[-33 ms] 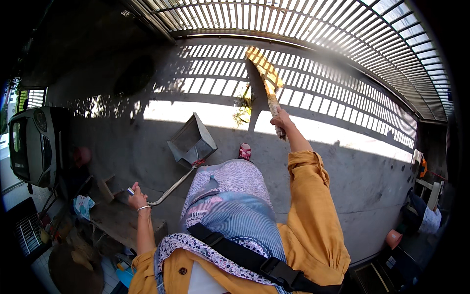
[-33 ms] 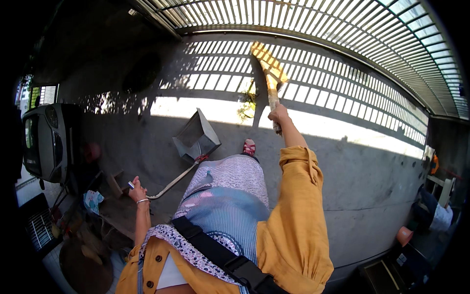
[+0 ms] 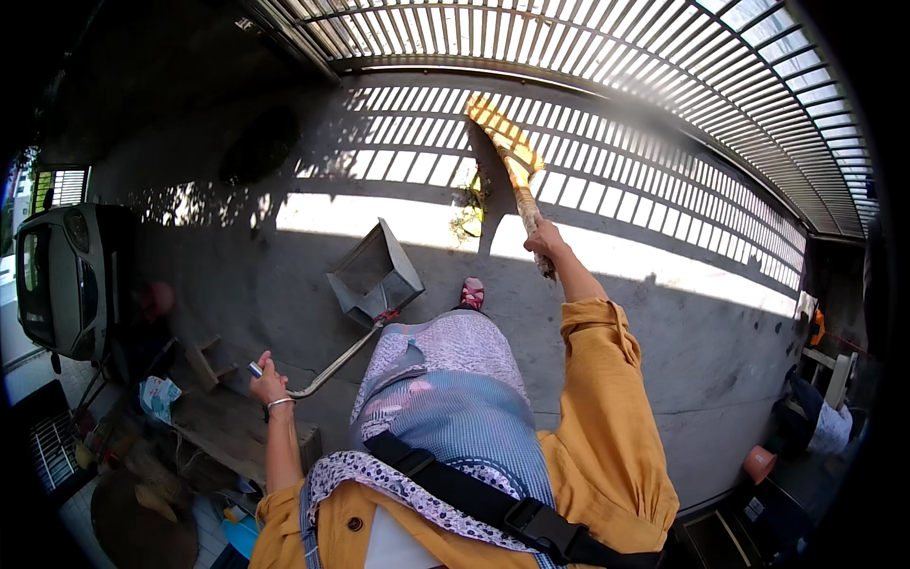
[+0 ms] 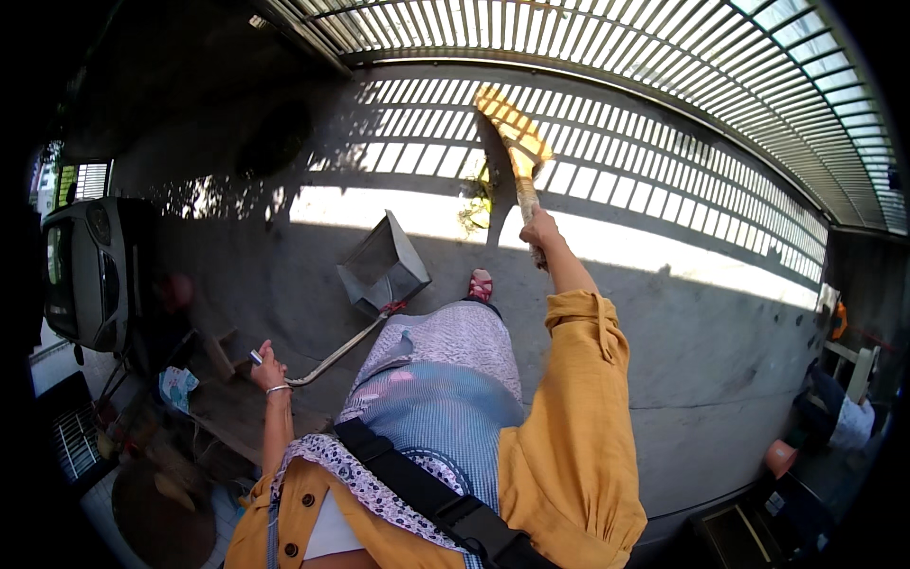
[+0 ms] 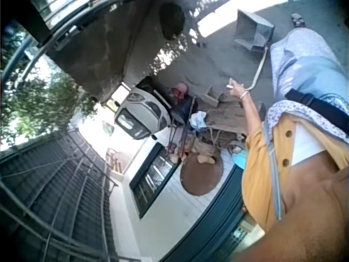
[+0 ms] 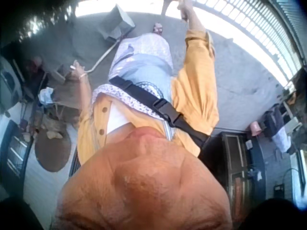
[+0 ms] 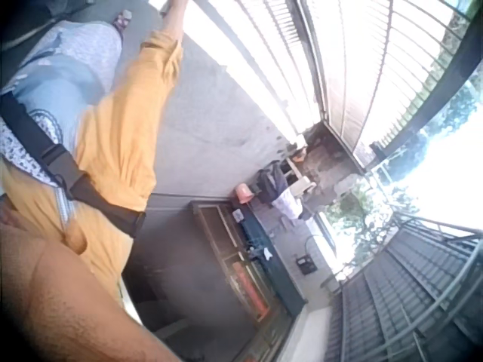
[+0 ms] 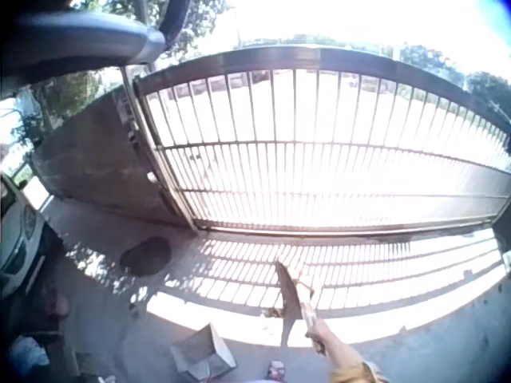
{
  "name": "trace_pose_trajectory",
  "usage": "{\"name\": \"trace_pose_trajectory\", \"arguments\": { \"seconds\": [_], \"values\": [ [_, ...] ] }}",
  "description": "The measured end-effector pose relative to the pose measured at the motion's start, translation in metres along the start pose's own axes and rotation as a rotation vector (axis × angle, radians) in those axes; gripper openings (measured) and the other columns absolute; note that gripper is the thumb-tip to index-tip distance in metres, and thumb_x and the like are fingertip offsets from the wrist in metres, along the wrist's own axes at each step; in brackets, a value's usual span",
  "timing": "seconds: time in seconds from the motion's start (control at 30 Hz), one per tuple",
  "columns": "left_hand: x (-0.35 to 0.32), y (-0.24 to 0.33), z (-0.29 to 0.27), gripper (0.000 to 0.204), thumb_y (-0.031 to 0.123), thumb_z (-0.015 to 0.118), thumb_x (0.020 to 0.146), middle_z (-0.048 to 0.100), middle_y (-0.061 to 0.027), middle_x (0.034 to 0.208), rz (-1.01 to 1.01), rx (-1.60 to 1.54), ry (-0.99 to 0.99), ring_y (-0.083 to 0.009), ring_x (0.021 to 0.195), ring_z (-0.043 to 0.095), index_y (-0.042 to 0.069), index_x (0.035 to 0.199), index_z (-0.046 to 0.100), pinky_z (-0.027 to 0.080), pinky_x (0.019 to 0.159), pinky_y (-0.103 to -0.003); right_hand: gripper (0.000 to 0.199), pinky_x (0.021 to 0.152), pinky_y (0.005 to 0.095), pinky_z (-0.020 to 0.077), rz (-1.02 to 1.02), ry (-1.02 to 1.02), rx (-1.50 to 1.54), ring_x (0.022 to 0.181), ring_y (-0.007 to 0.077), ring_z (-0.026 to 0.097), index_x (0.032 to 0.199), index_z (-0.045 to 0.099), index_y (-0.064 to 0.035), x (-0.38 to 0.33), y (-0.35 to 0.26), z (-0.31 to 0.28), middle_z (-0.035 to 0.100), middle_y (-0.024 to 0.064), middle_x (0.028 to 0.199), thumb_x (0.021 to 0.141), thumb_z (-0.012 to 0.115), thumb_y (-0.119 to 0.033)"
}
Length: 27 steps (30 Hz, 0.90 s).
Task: The person sweeps a concrete patio area with a broom and dustpan, then moves indoors to handle kitchen items. They pick up a pot, inspect its contents, and place it on a table next to a rice cooker.
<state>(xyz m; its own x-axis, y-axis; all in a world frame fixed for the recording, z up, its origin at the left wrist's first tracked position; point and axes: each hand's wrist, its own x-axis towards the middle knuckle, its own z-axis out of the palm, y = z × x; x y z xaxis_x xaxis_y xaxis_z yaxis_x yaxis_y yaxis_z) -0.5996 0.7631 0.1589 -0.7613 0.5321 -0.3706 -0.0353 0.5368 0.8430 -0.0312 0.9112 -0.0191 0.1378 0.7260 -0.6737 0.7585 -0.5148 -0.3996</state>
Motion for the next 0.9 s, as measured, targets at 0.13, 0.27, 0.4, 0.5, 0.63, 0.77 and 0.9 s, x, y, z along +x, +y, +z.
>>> {"name": "trace_pose_trajectory", "arguments": {
  "seconds": [0.13, 0.27, 0.4, 0.5, 0.63, 0.77, 0.9],
  "values": [
    [-0.034, -0.012, 0.019, 0.016, 0.007, 0.052, 0.082, 0.038, 0.0044, 0.051, -0.028, -0.007, -0.071, -0.0035, 0.039, 0.031, 0.001, 0.094, 0.06, 0.031, 0.034, -0.019, 0.085, 0.073, 0.0336, 0.0455, -0.068, -0.113, -0.13, 0.084, 0.0333, 0.057, 0.131, 0.028, -0.0074, -0.075, 0.028, -0.002, 0.058, 0.0222, 0.09, 0.054, 0.062, -0.016],
    [-0.068, -0.027, 0.031, 0.015, 0.008, 0.054, 0.08, 0.049, 0.0013, 0.058, 0.011, 0.039, -0.153, -0.0039, 0.039, 0.036, 0.0, 0.091, 0.061, 0.033, 0.034, -0.019, 0.08, 0.054, 0.0309, 0.0463, 0.045, -0.247, 0.136, 0.056, 0.0209, 0.057, 0.132, 0.031, -0.0097, -0.166, 0.017, -0.068, 0.057, 0.0128, 0.07, 0.058, 0.061, -0.008],
    [-0.102, -0.032, 0.04, 0.014, 0.007, 0.054, 0.079, 0.053, -0.0004, 0.061, 0.094, 0.105, -0.19, -0.0041, 0.038, 0.038, -0.001, 0.087, 0.062, 0.033, 0.035, -0.02, 0.078, 0.046, 0.0279, 0.0433, 0.072, -0.174, 0.199, 0.047, 0.0144, 0.051, 0.132, 0.031, -0.0106, -0.201, 0.037, -0.09, 0.055, 0.008, 0.065, 0.059, 0.059, -0.004],
    [-0.132, -0.036, 0.039, 0.014, 0.007, 0.054, 0.078, 0.052, 0.0008, 0.058, 0.139, 0.141, -0.185, -0.0042, 0.039, 0.038, -0.001, 0.087, 0.062, 0.033, 0.035, -0.02, 0.078, 0.044, 0.0284, 0.0425, 0.059, -0.096, 0.221, 0.046, 0.0151, 0.051, 0.131, 0.031, -0.009, -0.172, 0.046, -0.1, 0.055, 0.0086, 0.065, 0.059, 0.059, -0.002],
    [-0.165, -0.046, 0.045, 0.013, 0.006, 0.055, 0.078, 0.048, 0.003, 0.054, 0.221, 0.219, -0.199, -0.0038, 0.039, 0.038, 0.001, 0.085, 0.063, 0.032, 0.036, -0.021, 0.074, 0.043, 0.0283, 0.0419, 0.016, 0.0, 0.246, 0.047, 0.0153, 0.05, 0.128, 0.034, -0.002, -0.084, 0.081, -0.121, 0.053, 0.0076, 0.065, 0.059, 0.061, -0.002],
    [-0.216, -0.05, 0.062, 0.012, 0.007, 0.055, 0.078, 0.046, 0.0039, 0.051, 0.28, 0.304, -0.158, -0.0036, 0.04, 0.038, 0.003, 0.084, 0.064, 0.03, 0.037, -0.022, 0.041, 0.051, 0.0301, 0.0431, 0.0, 0.026, 0.298, 0.056, 0.0174, 0.053, 0.097, 0.052, 0.0016, 0.006, 0.106, -0.151, 0.055, 0.0076, 0.07, 0.058, 0.064, -0.004],
    [-0.249, -0.05, 0.081, 0.012, 0.006, 0.055, 0.078, 0.047, 0.0029, 0.052, 0.266, 0.396, -0.058, -0.0049, 0.042, 0.04, 0.003, 0.084, 0.064, 0.033, 0.04, -0.023, 0.041, 0.045, 0.029, 0.0417, -0.018, -0.102, 0.268, 0.051, 0.0168, 0.052, 0.098, 0.051, 0.0014, 0.033, 0.128, -0.159, 0.053, 0.0086, 0.067, 0.059, 0.063, -0.004]
  ]
}}
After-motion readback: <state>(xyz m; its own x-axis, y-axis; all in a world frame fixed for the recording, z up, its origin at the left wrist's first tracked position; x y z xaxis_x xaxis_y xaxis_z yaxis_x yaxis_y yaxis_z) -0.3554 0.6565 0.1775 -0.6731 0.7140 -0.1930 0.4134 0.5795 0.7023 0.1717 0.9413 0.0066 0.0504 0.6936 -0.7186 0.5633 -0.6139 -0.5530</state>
